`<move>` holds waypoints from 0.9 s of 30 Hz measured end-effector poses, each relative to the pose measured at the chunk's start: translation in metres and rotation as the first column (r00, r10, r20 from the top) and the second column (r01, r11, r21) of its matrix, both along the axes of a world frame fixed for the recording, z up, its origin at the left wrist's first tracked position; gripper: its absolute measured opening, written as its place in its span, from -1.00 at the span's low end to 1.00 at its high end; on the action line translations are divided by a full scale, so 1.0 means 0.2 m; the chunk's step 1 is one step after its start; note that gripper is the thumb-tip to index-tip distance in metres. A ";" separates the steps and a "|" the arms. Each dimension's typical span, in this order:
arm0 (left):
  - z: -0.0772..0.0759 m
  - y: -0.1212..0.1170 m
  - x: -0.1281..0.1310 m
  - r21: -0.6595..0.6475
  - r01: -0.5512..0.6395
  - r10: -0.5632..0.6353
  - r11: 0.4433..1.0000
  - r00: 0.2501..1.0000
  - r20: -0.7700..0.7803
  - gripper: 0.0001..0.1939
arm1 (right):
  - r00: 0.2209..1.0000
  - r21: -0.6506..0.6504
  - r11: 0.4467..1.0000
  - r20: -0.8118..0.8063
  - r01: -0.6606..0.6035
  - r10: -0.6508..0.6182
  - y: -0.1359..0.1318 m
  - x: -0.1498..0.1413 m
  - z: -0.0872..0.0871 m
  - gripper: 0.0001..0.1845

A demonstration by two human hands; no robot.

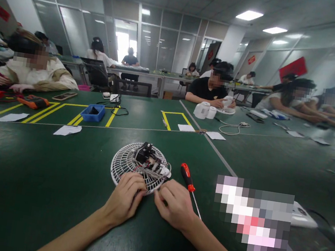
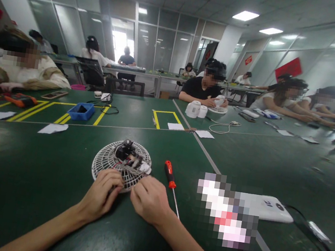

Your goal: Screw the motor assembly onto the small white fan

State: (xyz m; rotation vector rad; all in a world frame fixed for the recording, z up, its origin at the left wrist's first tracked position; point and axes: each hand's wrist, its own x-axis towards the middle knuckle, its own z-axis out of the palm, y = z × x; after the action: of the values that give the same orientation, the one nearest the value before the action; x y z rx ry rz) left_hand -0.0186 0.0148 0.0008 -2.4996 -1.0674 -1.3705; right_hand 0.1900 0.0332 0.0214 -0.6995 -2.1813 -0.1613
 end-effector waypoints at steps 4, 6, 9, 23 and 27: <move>-0.02 0.01 -0.01 0.006 -0.028 0.027 1.000 0.995 0.097 -0.80 | 0.949 -0.064 0.965 -0.175 0.256 -0.263 0.05 0.09 0.08 -0.77; -0.03 0.01 -0.02 -0.005 -0.039 0.039 0.999 0.989 0.143 -0.79 | 0.888 -0.205 0.890 -0.139 0.407 -0.438 0.08 0.14 0.09 -0.92; -0.04 0.02 -0.03 0.000 -0.044 0.043 0.999 0.981 0.189 -0.78 | 0.828 -0.387 0.754 0.047 0.531 -0.559 0.14 0.20 0.07 -0.89; -0.01 0.00 -0.03 0.039 -0.049 0.047 0.998 0.997 0.054 -0.75 | 0.812 -0.508 0.643 0.248 0.573 -0.528 0.17 0.25 0.03 -0.73; 0.02 -0.01 -0.04 -0.003 0.007 -0.006 1.000 0.998 0.065 -0.79 | 0.784 -0.522 0.598 0.275 0.608 -0.556 0.19 0.28 0.02 -0.57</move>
State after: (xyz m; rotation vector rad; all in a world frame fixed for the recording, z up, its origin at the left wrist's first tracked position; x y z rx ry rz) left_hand -0.0275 0.0131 0.0050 -2.4789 -1.0748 -1.4618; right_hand 0.2454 0.0714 0.0261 -1.8052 -1.9869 0.1772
